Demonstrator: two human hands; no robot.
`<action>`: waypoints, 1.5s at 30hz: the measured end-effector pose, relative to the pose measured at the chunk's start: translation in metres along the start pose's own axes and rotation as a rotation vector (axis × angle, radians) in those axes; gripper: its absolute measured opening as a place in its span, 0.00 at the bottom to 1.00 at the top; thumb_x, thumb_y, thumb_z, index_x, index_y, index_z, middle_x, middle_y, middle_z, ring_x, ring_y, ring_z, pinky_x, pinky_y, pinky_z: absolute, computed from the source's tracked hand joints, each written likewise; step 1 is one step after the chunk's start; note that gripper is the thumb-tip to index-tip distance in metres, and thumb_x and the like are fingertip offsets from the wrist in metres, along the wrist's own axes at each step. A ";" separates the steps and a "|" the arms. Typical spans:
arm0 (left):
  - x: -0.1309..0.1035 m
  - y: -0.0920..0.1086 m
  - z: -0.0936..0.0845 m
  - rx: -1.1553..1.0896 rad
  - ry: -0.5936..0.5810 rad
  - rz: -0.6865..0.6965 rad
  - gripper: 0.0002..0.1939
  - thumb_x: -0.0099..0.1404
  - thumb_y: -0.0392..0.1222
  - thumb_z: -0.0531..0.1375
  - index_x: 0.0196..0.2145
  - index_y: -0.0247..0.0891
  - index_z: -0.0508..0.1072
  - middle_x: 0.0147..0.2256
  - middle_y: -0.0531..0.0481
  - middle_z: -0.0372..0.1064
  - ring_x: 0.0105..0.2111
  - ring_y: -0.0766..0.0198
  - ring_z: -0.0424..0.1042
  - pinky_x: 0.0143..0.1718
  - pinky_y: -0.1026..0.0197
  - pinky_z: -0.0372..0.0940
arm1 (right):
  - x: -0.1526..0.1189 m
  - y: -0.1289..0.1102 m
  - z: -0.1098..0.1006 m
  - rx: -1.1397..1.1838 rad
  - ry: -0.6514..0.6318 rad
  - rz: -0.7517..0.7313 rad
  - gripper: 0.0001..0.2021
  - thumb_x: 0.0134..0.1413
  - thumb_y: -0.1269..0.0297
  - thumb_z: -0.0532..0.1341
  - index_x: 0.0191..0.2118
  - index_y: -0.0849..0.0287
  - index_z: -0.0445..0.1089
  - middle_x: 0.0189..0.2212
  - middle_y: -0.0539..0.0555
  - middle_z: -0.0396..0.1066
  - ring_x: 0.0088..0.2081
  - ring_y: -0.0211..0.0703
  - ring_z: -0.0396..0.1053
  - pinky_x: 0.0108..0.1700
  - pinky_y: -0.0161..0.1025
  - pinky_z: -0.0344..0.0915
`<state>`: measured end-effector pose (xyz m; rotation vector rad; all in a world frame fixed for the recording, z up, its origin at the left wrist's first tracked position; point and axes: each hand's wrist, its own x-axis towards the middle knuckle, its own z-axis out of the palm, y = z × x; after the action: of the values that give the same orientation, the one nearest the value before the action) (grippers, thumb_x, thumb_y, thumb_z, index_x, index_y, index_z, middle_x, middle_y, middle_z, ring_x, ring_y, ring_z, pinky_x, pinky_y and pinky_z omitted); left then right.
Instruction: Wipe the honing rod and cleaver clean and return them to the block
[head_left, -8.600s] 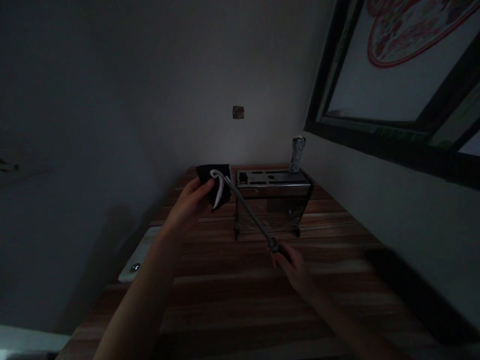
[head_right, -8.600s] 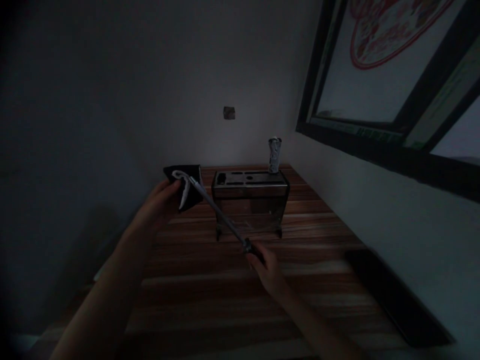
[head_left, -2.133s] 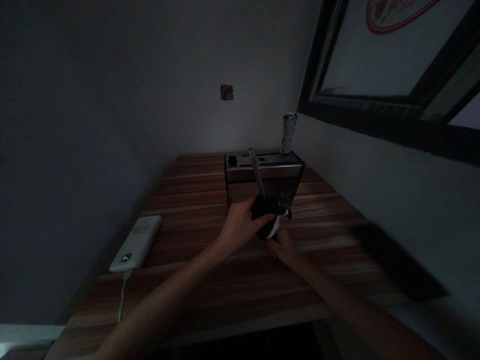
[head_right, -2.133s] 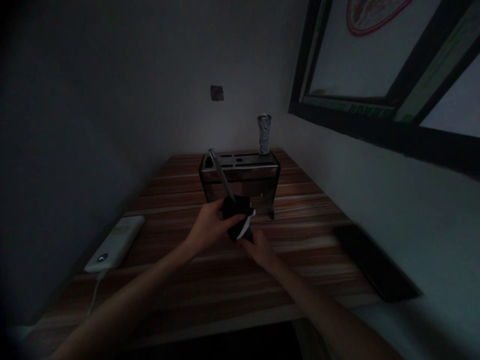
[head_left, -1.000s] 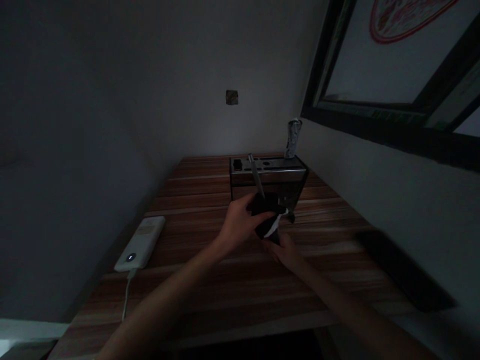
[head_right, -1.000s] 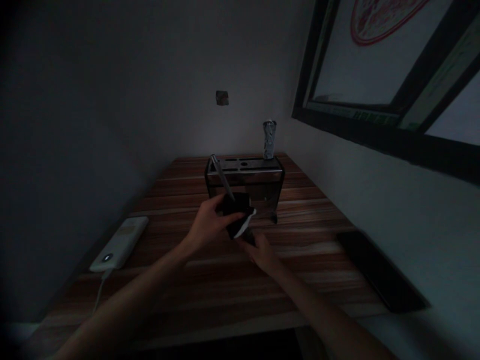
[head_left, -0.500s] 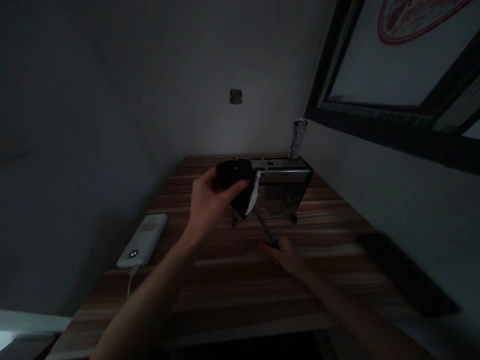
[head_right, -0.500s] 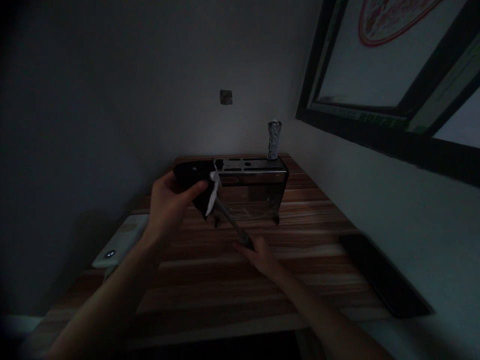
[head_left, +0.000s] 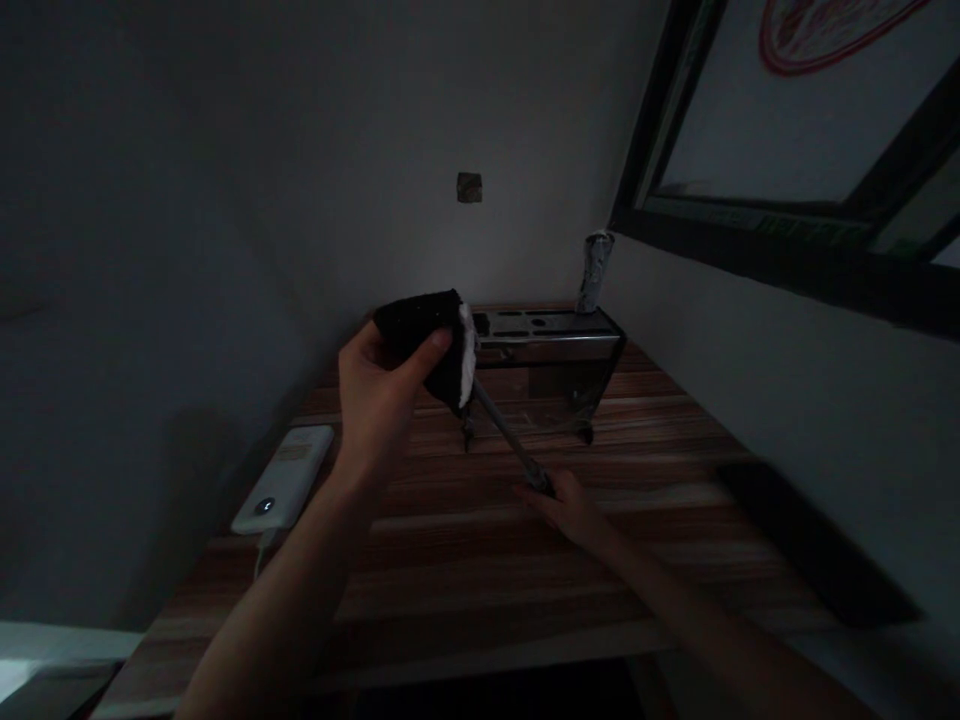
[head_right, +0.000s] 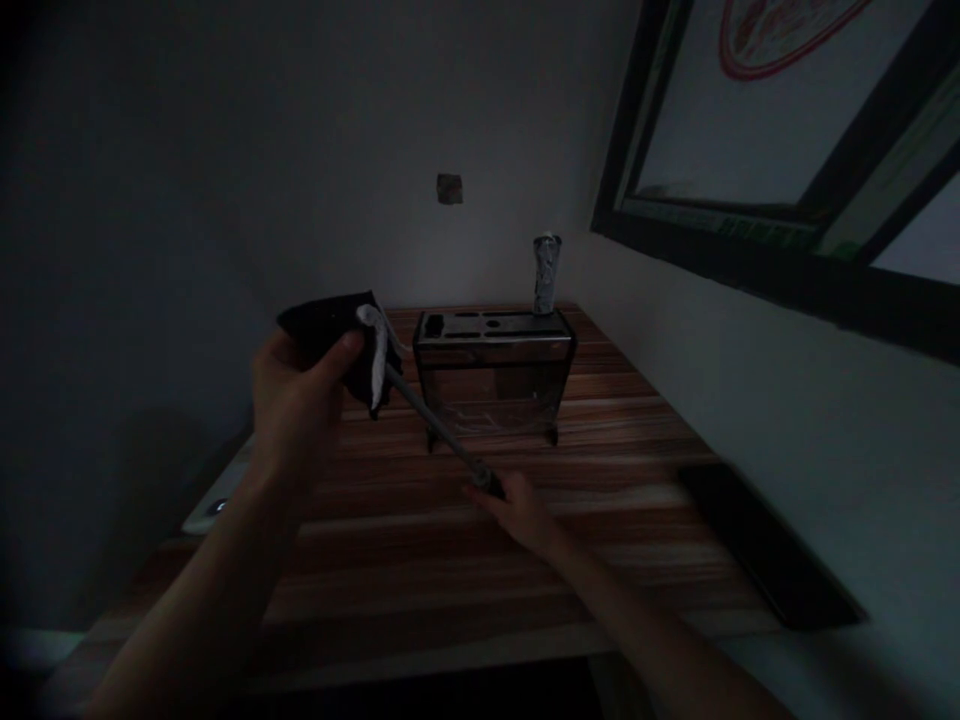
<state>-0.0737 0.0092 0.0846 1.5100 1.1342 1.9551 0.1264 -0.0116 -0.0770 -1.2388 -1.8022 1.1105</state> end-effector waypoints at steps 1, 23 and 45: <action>0.000 0.000 0.000 0.002 0.004 0.006 0.15 0.50 0.47 0.63 0.34 0.36 0.72 0.35 0.50 0.72 0.38 0.60 0.72 0.39 0.61 0.67 | 0.000 0.000 0.000 -0.003 0.000 -0.004 0.19 0.46 0.50 0.57 0.17 0.58 0.55 0.15 0.44 0.50 0.19 0.31 0.50 0.20 0.31 0.47; -0.008 0.003 0.010 -0.108 -0.031 -0.071 0.14 0.46 0.45 0.66 0.30 0.35 0.73 0.29 0.51 0.73 0.32 0.62 0.73 0.33 0.64 0.67 | -0.002 -0.005 -0.002 0.004 0.012 0.019 0.19 0.46 0.50 0.57 0.18 0.59 0.57 0.15 0.45 0.52 0.19 0.32 0.51 0.20 0.31 0.48; -0.044 -0.011 0.041 0.168 -0.380 -0.098 0.15 0.50 0.41 0.64 0.37 0.35 0.71 0.33 0.50 0.73 0.33 0.63 0.71 0.32 0.65 0.64 | -0.003 0.000 -0.002 0.162 0.034 0.073 0.18 0.47 0.49 0.57 0.22 0.60 0.61 0.11 0.43 0.54 0.13 0.30 0.51 0.14 0.30 0.47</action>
<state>-0.0224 -0.0029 0.0529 1.7805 1.1965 1.4565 0.1287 -0.0138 -0.0766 -1.2273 -1.6194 1.2423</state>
